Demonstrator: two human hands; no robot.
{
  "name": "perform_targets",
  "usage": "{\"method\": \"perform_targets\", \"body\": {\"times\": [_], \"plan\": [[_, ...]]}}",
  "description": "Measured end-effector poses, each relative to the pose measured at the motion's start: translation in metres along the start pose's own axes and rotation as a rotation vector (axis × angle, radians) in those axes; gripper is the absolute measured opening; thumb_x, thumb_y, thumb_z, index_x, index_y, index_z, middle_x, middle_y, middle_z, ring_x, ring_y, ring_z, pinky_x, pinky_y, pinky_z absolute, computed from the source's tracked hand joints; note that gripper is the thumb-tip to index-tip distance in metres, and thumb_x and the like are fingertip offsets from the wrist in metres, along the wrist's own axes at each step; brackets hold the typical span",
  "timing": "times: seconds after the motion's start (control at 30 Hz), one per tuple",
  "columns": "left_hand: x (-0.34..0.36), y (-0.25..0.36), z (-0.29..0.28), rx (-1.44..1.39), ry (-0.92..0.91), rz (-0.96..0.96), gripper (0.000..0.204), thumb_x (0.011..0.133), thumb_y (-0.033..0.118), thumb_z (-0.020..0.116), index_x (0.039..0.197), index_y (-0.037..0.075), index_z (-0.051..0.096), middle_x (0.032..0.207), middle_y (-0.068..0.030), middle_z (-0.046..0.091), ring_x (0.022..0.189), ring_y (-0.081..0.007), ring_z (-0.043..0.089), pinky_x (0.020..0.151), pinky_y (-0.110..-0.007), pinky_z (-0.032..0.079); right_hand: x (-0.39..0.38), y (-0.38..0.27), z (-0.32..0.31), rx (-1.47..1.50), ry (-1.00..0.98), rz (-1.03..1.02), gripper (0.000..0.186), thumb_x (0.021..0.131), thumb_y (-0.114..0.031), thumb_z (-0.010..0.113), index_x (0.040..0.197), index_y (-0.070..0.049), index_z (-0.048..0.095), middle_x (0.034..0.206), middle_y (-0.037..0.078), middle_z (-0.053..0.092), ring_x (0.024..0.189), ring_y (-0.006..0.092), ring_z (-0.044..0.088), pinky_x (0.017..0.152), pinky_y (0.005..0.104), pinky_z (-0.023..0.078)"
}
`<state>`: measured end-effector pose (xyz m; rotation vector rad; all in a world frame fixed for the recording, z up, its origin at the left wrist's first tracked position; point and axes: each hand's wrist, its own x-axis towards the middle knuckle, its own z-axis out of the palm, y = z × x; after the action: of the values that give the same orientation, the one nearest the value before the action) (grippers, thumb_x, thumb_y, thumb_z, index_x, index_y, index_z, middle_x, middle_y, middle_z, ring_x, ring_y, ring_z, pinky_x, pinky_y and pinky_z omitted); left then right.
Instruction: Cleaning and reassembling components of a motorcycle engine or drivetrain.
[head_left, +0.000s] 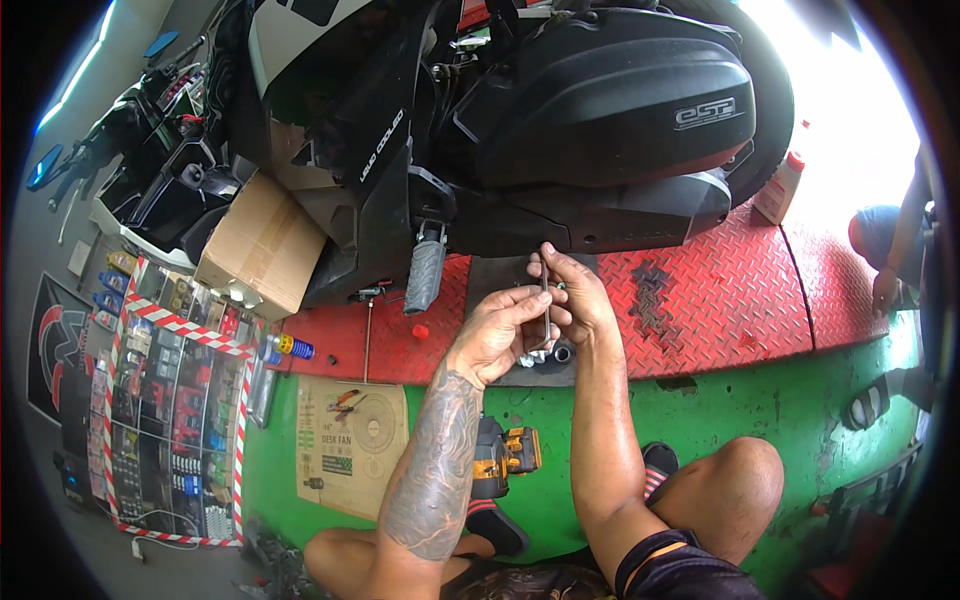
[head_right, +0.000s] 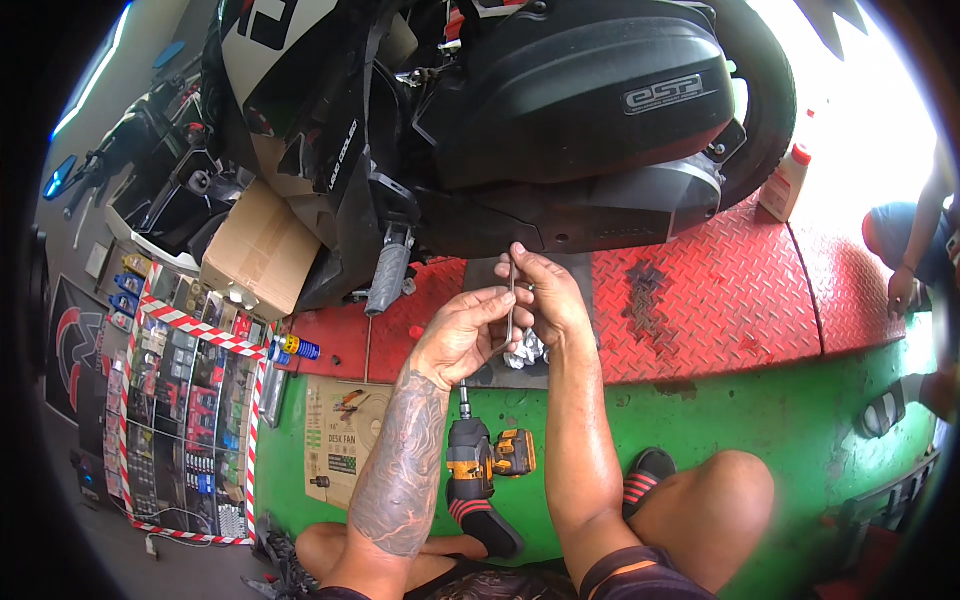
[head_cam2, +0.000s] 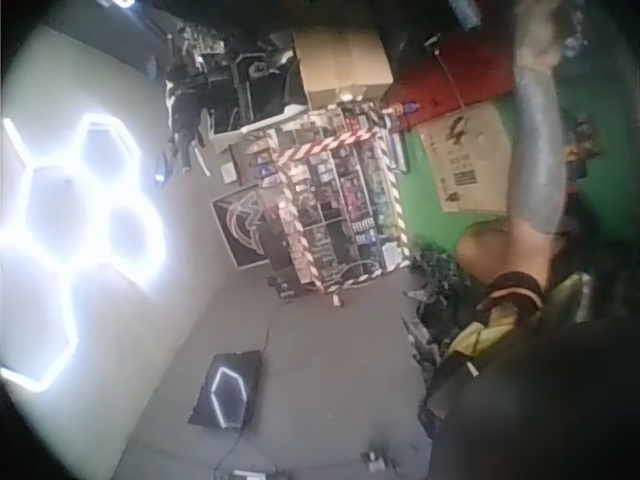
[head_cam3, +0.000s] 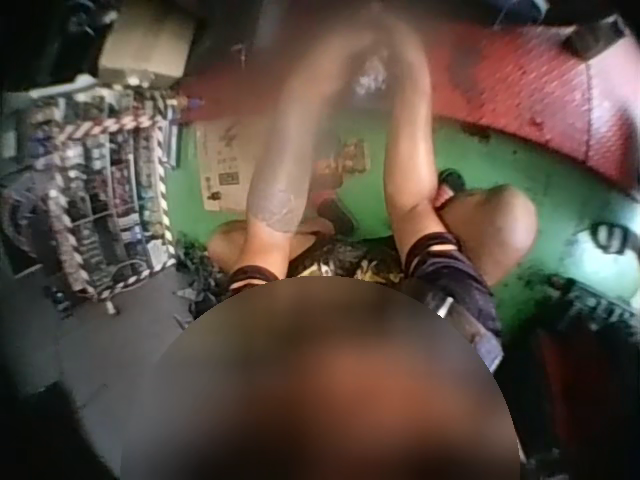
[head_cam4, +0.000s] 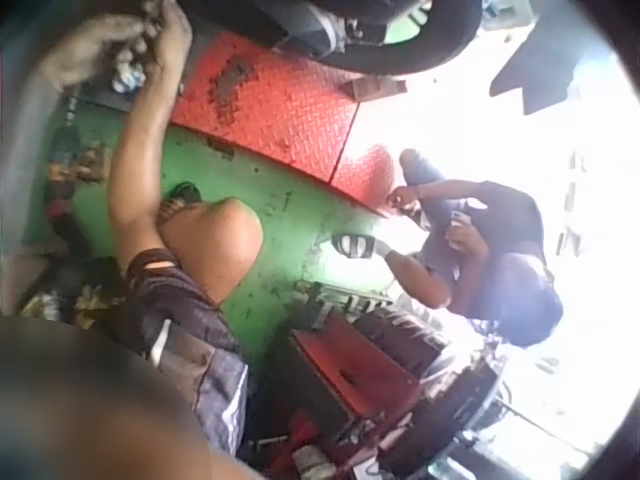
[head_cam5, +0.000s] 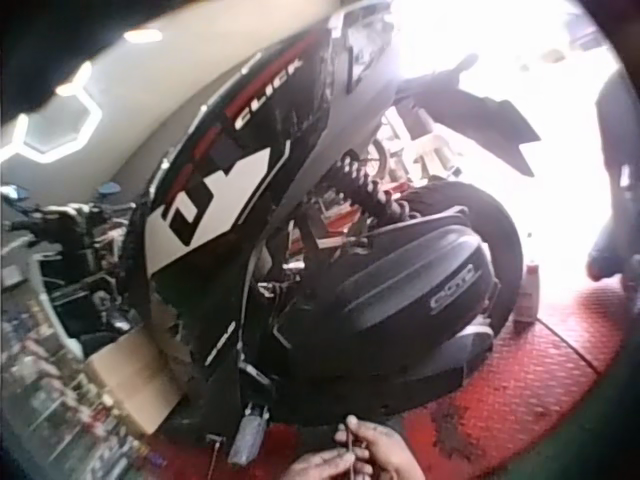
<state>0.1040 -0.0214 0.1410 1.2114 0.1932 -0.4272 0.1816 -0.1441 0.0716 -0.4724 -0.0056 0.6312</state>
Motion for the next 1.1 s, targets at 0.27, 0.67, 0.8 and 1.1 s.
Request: {"method": "perform_targets", "body": {"times": [0.27, 0.67, 0.8, 1.1], "plan": [[-0.036, -0.074, 0.034, 0.088, 0.183, 0.146, 0.021, 0.104, 0.019, 0.051, 0.111, 0.003, 0.062, 0.077, -0.002, 0.061, 0.062, -0.011, 0.059, 0.053, -0.025, 0.049, 0.02, 0.058, -0.059, 0.05, 0.078, 0.073, 0.02, 0.091, -0.015, 0.044, 0.103, -0.005, 0.057, 0.089, 0.004, 0.057, 0.071, 0.0151, 0.05, 0.066, 0.0301, 0.046], [-0.101, -0.119, -0.048, 0.747, 0.744, 0.318, 0.022, 0.1, 0.015, 0.059, 0.115, 0.003, 0.069, 0.067, 0.0084, 0.047, 0.06, -0.0022, 0.039, 0.051, -0.022, 0.032, 0.009, 0.11, -0.045, 0.016, -0.063, 0.128, 0.025, 0.103, -0.029, 0.055, 0.11, -0.005, 0.054, 0.107, 0.012, 0.067, 0.067, 0.0101, 0.048, 0.063, 0.0242, 0.045], [-0.111, -0.111, -0.049, 0.802, 0.774, 0.334, 0.024, 0.099, 0.015, 0.06, 0.115, 0.0, 0.069, 0.072, 0.0034, 0.057, 0.063, -0.0038, 0.044, 0.055, -0.024, 0.039, 0.006, 0.12, -0.033, 0.076, -0.047, 0.127, 0.03, 0.098, -0.037, 0.061, 0.103, -0.007, 0.059, 0.095, 0.006, 0.066, 0.066, 0.0088, 0.046, 0.061, 0.0239, 0.043], [-0.133, -0.107, -0.065, 0.766, 0.814, 0.407, 0.024, 0.096, 0.016, 0.06, 0.111, -0.001, 0.07, 0.097, -0.0189, 0.073, 0.086, -0.0242, 0.072, 0.075, -0.033, 0.055, -0.003, 0.134, -0.025, -0.189, -0.045, 0.023, 0.019, 0.097, -0.019, 0.065, 0.108, -0.004, 0.067, 0.081, -0.001, 0.057, 0.063, 0.0073, 0.041, 0.057, 0.0223, 0.038]]}}
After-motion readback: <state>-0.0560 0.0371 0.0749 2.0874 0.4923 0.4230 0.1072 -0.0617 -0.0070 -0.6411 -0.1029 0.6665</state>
